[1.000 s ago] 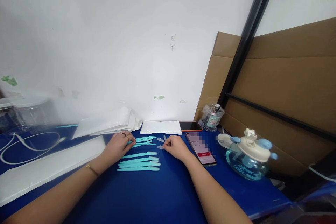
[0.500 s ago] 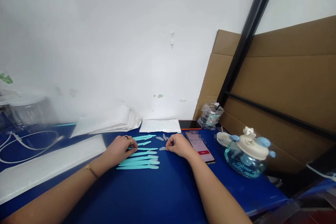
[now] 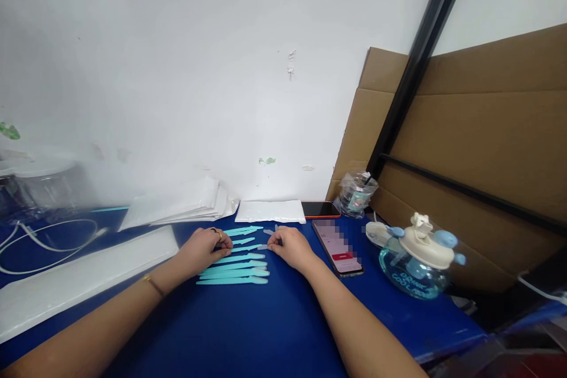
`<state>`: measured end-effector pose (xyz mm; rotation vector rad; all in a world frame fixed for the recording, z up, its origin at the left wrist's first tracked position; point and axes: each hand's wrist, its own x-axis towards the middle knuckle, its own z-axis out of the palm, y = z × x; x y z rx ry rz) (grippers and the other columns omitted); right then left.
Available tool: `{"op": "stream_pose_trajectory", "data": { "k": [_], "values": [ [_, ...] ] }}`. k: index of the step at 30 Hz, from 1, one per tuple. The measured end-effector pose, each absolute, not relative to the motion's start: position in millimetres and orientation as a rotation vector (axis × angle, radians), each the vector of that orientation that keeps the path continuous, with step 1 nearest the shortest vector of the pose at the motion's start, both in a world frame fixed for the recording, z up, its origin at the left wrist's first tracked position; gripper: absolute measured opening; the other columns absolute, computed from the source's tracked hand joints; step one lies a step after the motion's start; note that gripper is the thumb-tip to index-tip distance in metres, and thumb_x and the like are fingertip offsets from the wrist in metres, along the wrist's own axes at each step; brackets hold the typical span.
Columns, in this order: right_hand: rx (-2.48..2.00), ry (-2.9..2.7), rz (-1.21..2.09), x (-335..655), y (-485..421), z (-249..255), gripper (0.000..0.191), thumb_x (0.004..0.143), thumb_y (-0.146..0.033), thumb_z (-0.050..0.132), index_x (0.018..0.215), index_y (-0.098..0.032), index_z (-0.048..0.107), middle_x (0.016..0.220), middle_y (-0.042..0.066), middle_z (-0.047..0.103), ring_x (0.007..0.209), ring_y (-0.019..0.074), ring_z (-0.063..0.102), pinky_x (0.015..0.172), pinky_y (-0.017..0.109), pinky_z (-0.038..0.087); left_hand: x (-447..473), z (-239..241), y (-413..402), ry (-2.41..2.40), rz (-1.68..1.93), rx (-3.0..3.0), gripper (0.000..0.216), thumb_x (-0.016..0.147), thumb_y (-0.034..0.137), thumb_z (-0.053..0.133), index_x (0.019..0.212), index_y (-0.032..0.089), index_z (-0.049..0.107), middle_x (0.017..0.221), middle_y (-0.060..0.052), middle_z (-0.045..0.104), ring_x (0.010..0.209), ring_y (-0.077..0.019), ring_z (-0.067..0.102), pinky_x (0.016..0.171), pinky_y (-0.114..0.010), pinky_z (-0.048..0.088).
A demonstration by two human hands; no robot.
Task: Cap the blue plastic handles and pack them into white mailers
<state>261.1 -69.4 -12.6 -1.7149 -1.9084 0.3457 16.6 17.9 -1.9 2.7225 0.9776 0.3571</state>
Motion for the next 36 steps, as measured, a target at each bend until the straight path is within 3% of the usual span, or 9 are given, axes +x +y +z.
{"op": "stream_pose_trajectory", "data": {
  "k": [16, 22, 24, 29, 36],
  "values": [
    [-1.578, -1.966, 0.426, 242, -71, -9, 0.009, 0.077, -0.025, 0.061, 0.076, -0.021, 0.07, 0.076, 0.001, 0.062, 0.067, 0.0132, 0.057, 0.06, 0.023, 0.041, 17, 2, 18, 0.906, 0.311, 2.721, 0.011, 0.076, 0.032, 0.056, 0.075, 0.027, 0.066, 0.078, 0.004, 0.067, 0.084, -0.0165, 0.057, 0.072, -0.026, 0.034],
    [-1.831, -1.875, 0.013, 258, -62, -12, 0.018, 0.082, -0.027, 0.056, 0.094, -0.023, 0.068, 0.09, 0.004, 0.059, 0.079, 0.0152, 0.056, 0.073, 0.027, 0.038, 9, 4, 23, 1.037, 0.514, 2.733, 0.023, 0.079, 0.041, 0.053, 0.091, 0.026, 0.065, 0.097, 0.0, 0.065, 0.092, -0.0184, 0.056, 0.08, -0.029, 0.035],
    [-1.9, -1.879, -0.072, 262, -58, -15, 0.016, 0.082, -0.027, 0.056, 0.092, -0.023, 0.068, 0.089, 0.003, 0.059, 0.08, 0.0157, 0.055, 0.074, 0.028, 0.037, 8, 3, 26, 1.09, 0.501, 2.749, 0.022, 0.079, 0.04, 0.052, 0.09, 0.025, 0.065, 0.096, -0.001, 0.065, 0.092, -0.0189, 0.055, 0.08, -0.029, 0.035],
    [-1.835, -1.872, 0.11, 263, -55, -18, 0.009, 0.078, -0.021, 0.061, 0.078, -0.023, 0.07, 0.082, 0.001, 0.059, 0.074, 0.0131, 0.056, 0.069, 0.025, 0.037, 7, -2, 30, 1.106, 0.418, 2.768, 0.016, 0.079, 0.033, 0.052, 0.081, 0.025, 0.066, 0.083, 0.0, 0.065, 0.084, -0.0178, 0.055, 0.073, -0.028, 0.034],
    [-1.691, -1.864, 0.263, 255, -58, -17, 0.007, 0.074, -0.023, 0.065, 0.077, -0.024, 0.071, 0.081, 0.0, 0.06, 0.074, 0.0133, 0.056, 0.069, 0.025, 0.038, 10, -3, 29, 1.084, 0.44, 2.747, 0.013, 0.079, 0.03, 0.054, 0.079, 0.026, 0.066, 0.083, 0.002, 0.065, 0.083, -0.0169, 0.054, 0.072, -0.028, 0.033]
  ]
}}
